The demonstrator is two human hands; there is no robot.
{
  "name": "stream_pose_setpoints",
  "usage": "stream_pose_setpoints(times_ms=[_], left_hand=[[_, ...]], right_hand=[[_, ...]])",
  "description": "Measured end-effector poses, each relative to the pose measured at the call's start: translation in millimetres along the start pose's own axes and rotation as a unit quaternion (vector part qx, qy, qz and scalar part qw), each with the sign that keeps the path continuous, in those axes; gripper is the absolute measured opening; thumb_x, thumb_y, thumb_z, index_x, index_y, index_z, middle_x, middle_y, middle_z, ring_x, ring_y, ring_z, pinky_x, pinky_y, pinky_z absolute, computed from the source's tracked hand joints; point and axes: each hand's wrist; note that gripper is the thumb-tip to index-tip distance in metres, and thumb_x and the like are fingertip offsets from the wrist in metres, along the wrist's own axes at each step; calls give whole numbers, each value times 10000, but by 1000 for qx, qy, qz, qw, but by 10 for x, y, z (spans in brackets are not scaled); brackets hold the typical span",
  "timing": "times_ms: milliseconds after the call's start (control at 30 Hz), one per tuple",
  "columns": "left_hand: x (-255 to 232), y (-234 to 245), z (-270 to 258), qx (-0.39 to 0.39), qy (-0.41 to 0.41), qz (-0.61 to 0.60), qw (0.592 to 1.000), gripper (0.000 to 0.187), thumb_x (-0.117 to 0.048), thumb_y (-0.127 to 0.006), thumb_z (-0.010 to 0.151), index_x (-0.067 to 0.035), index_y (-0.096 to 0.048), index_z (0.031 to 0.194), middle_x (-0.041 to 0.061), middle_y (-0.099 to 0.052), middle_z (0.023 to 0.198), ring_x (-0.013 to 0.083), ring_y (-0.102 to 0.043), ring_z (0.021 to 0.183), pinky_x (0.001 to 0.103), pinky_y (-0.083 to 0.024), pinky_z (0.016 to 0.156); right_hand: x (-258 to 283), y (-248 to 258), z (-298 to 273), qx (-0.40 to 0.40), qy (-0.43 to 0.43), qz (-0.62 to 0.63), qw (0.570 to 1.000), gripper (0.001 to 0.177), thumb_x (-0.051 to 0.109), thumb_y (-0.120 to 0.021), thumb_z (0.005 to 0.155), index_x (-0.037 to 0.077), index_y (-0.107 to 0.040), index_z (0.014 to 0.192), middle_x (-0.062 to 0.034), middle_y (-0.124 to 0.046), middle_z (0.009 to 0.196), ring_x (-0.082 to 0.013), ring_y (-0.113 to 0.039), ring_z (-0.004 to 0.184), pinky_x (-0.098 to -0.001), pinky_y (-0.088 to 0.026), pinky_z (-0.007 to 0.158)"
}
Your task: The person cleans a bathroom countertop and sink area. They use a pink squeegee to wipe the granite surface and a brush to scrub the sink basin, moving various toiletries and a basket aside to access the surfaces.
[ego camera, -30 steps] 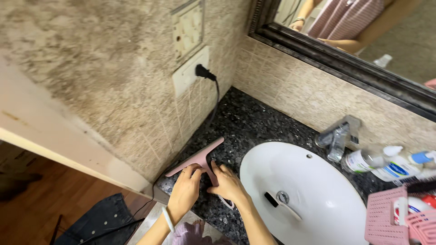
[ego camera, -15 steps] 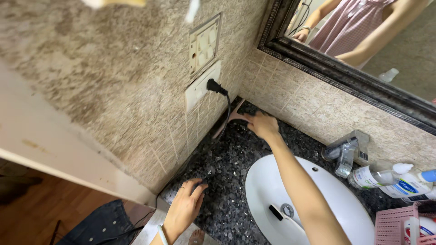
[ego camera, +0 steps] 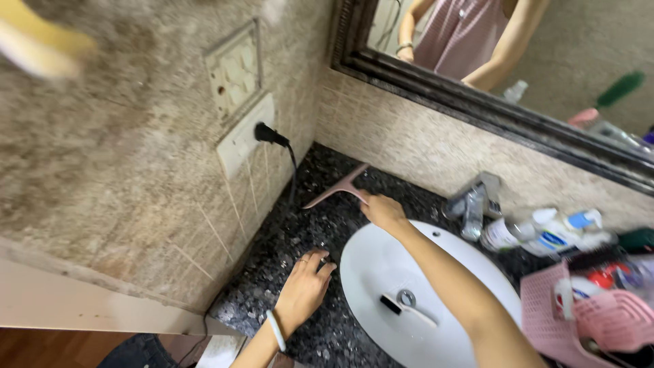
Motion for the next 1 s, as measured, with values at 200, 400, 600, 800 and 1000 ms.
stream_pose_setpoints(times_ms=[200, 400, 600, 800, 1000], left_hand=[[-96, -189, -36, 61, -17, -22, 998, 283, -52, -669, 868, -37, -705, 1148, 184, -563, 1350, 371, -523, 1268, 452, -441, 1058], [-17, -96, -88, 83, -2, -13, 996, 294, -54, -665, 858, -36, -709, 1148, 178, -558, 1366, 373, -495, 1303, 457, -416, 1084], [135, 65, -215, 72, 27, 9, 997, 317, -67, -682, 844, -33, -692, 1159, 185, -544, 1369, 379, -470, 1312, 464, -408, 1072], [182, 229, -337, 43, 71, 21, 996, 277, -85, -688, 853, -35, -698, 1125, 174, -550, 1355, 373, -475, 1307, 459, -403, 1070], [252, 270, -351, 33, 87, 41, 995, 266, -108, -698, 845, -37, -705, 1102, 166, -558, 1347, 383, -468, 1312, 459, -403, 1068]], right_hand=[[-847, 12, -1236, 34, -49, -30, 998, 561, 330, -563, 936, 275, -471, 1486, -201, -733, 1033, -395, -718, 968, -512, -563, 872], [-841, 494, -1548, 133, -73, -98, 983, 532, 371, -552, 950, 369, -502, 1480, -153, -738, 1137, -333, -734, 1025, -468, -588, 891], [-16, 590, -396, -55, 222, -149, 962, 456, 467, -506, 979, 362, -554, 1420, -197, -668, 1223, -355, -716, 948, -443, -590, 620], [611, 343, 736, -129, 255, -156, 946, 462, 420, -510, 1011, 283, -536, 1452, -146, -702, 1021, -353, -718, 858, -453, -577, 654], [500, 11, 931, -105, 224, -142, 958, 457, 412, -491, 1045, 229, -526, 1463, -206, -696, 974, -375, -724, 777, -482, -590, 643]])
Point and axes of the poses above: each hand's wrist, its own z-axis towards the middle knuckle, its own y-axis out of the back of the hand, x = y × z
